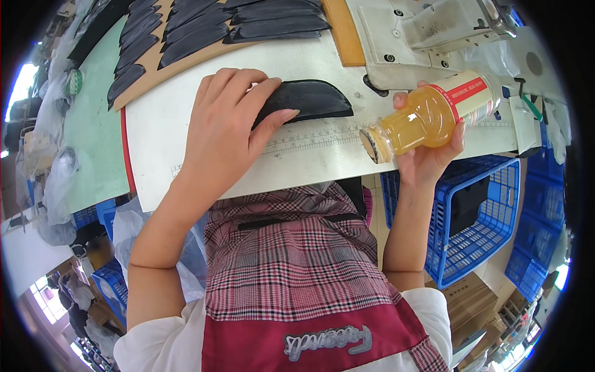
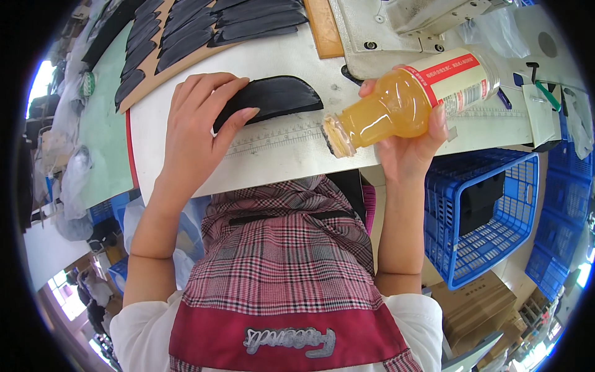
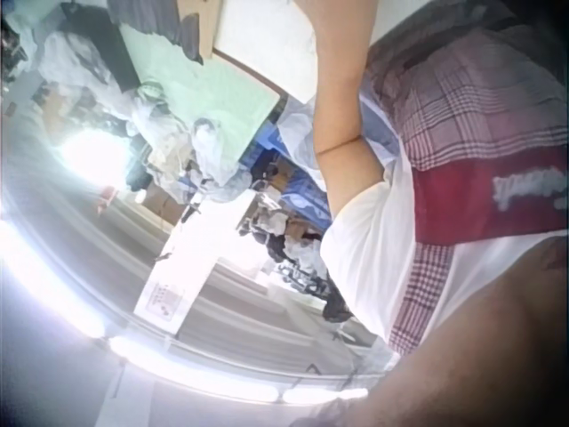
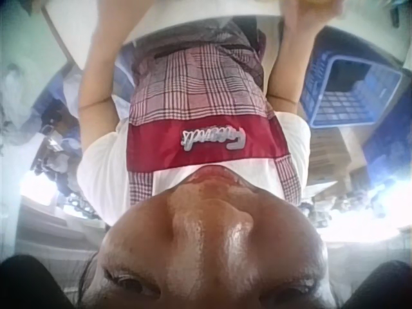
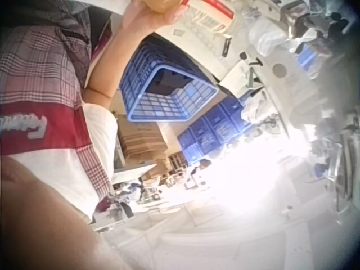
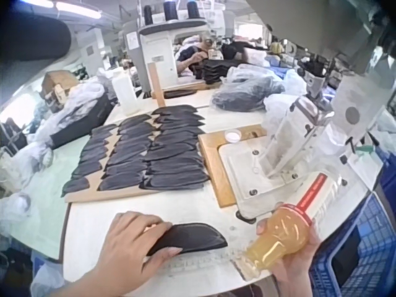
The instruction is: The person applies a yellow liquid from a plastic bottle onto the edges of black semi-circular fabric pieces. They handle the pieces one at a time, applying the liquid along the curved edge and then placing the treated piece onto a stack on the table.
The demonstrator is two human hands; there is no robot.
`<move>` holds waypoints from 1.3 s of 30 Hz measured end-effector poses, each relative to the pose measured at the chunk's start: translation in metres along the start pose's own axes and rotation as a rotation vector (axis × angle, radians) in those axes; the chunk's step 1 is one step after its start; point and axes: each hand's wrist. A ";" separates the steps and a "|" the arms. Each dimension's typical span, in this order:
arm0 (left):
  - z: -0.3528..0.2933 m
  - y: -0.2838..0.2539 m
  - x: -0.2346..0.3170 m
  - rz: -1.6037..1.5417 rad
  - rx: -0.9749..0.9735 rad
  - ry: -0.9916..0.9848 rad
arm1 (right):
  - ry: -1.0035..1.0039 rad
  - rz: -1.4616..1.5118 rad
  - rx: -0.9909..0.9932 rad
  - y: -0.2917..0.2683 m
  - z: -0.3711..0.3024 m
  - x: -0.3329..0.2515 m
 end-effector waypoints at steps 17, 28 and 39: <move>-0.005 -0.008 -0.009 -0.252 -0.095 -0.288 | -0.029 0.062 0.025 0.001 0.000 0.000; -0.031 -0.018 -0.027 -0.932 -0.209 -0.759 | -0.026 0.150 -0.018 0.003 0.000 0.002; 0.019 -0.029 -0.012 -1.162 -0.174 -0.527 | 0.147 0.020 -0.169 0.010 -0.016 0.002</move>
Point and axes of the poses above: each hand's wrist, its own z-axis towards the middle knuckle, its own y-axis out of the palm, x = y × z, and after that the axes turned 1 degree about y, right-handed
